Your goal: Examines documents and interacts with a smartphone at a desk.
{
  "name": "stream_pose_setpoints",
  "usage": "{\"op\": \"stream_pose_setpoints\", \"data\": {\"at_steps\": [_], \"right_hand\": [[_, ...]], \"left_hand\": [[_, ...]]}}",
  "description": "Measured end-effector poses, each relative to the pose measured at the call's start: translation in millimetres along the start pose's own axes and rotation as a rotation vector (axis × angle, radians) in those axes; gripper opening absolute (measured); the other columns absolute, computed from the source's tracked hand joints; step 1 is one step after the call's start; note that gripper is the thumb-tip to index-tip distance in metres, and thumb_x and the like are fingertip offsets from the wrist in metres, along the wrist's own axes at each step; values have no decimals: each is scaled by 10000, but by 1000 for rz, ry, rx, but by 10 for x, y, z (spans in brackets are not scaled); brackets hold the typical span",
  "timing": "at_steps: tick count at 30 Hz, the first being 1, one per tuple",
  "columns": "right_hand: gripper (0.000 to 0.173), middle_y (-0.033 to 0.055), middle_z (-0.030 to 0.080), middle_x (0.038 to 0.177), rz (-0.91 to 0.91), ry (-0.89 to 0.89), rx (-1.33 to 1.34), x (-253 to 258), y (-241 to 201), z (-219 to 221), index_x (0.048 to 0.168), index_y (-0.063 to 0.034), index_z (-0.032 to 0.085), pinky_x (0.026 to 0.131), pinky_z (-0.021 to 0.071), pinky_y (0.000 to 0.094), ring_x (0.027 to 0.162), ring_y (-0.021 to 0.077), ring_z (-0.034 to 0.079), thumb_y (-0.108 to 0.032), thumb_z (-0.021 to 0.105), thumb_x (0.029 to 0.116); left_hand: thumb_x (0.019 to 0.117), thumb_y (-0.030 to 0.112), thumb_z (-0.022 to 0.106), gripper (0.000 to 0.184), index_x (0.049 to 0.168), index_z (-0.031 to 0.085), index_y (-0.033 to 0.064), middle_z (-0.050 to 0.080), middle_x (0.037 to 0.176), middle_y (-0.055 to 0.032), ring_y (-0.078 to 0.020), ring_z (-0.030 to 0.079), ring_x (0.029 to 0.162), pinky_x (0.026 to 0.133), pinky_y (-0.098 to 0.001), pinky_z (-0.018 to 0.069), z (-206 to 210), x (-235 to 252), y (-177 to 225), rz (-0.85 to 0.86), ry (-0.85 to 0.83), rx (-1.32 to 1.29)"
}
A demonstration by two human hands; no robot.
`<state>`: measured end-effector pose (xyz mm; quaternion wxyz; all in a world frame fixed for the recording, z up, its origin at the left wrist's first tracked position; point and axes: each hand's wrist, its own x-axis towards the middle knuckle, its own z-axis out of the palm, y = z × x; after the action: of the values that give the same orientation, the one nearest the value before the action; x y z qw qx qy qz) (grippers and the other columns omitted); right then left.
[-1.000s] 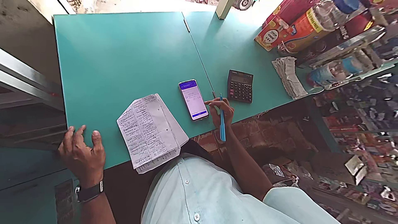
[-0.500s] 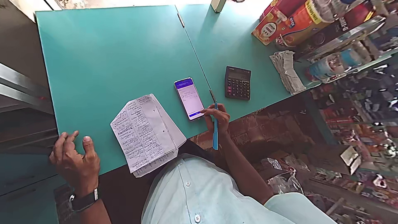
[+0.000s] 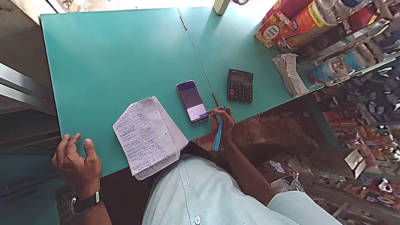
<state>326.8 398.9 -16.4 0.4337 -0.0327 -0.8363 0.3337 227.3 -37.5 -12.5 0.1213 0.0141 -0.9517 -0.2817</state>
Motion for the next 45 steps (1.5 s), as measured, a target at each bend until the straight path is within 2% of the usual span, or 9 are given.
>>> {"op": "stream_pose_setpoints", "data": {"at_steps": [7, 14, 18, 29, 34, 39, 45], "right_hand": [[140, 0, 768, 850, -56, -65, 13, 18, 37, 24, 810, -115, 716, 900, 485, 307, 890, 133, 671, -109, 596, 883], [166, 13, 778, 859, -47, -94, -45, 21, 38, 30, 788, -101, 746, 892, 483, 334, 896, 164, 679, -93, 602, 871], [145, 9, 780, 870, -48, -56, -14, 14, 36, 21, 801, -104, 729, 889, 496, 300, 885, 139, 679, -84, 608, 879], [154, 24, 780, 895, -3, -19, -88, 5, -8, 42, 791, -93, 718, 858, 514, 293, 917, 166, 687, -45, 595, 871], [130, 16, 782, 901, -16, -32, -39, 37, 11, 31, 814, -99, 726, 892, 503, 298, 927, 151, 685, -82, 609, 869], [121, 29, 778, 896, -18, -32, -40, 0, 7, 13, 807, -85, 710, 866, 511, 296, 917, 160, 687, -70, 613, 876], [120, 28, 777, 890, -39, -51, -11, 11, 10, 20, 811, -93, 706, 859, 525, 308, 914, 165, 694, -85, 612, 885]], "left_hand": [[1053, 444, 421, 545, 1356, 614, 34, 516, 1482, -228, -400, 427, 1421, 1196, -525, 261, 17, 5, 1, 16, 23, -4], [1053, 450, 423, 543, 1357, 615, 43, 509, 1489, -226, -394, 414, 1432, 1199, -515, 256, 43, 4, -12, 26, 21, 21], [1053, 448, 418, 545, 1360, 614, 42, 510, 1493, -216, -384, 421, 1431, 1198, -513, 264, 39, -13, -4, 14, 27, 22], [1053, 432, 434, 536, 1360, 612, 31, 514, 1486, -225, -401, 418, 1427, 1196, -516, 262, 14, 3, 26, 17, 17, 14], [1050, 431, 447, 546, 1378, 591, 19, 477, 1512, -237, -403, 408, 1431, 1196, -507, 268, 41, 8, 28, 7, 48, -6], [1051, 436, 436, 554, 1378, 586, 15, 504, 1498, -215, -375, 409, 1442, 1212, -505, 237, 22, 0, 30, 14, 11, 19], [1057, 427, 432, 560, 1385, 572, -5, 505, 1493, -229, -375, 416, 1437, 1209, -500, 249, 8, -11, 66, 0, 23, -4]]}}
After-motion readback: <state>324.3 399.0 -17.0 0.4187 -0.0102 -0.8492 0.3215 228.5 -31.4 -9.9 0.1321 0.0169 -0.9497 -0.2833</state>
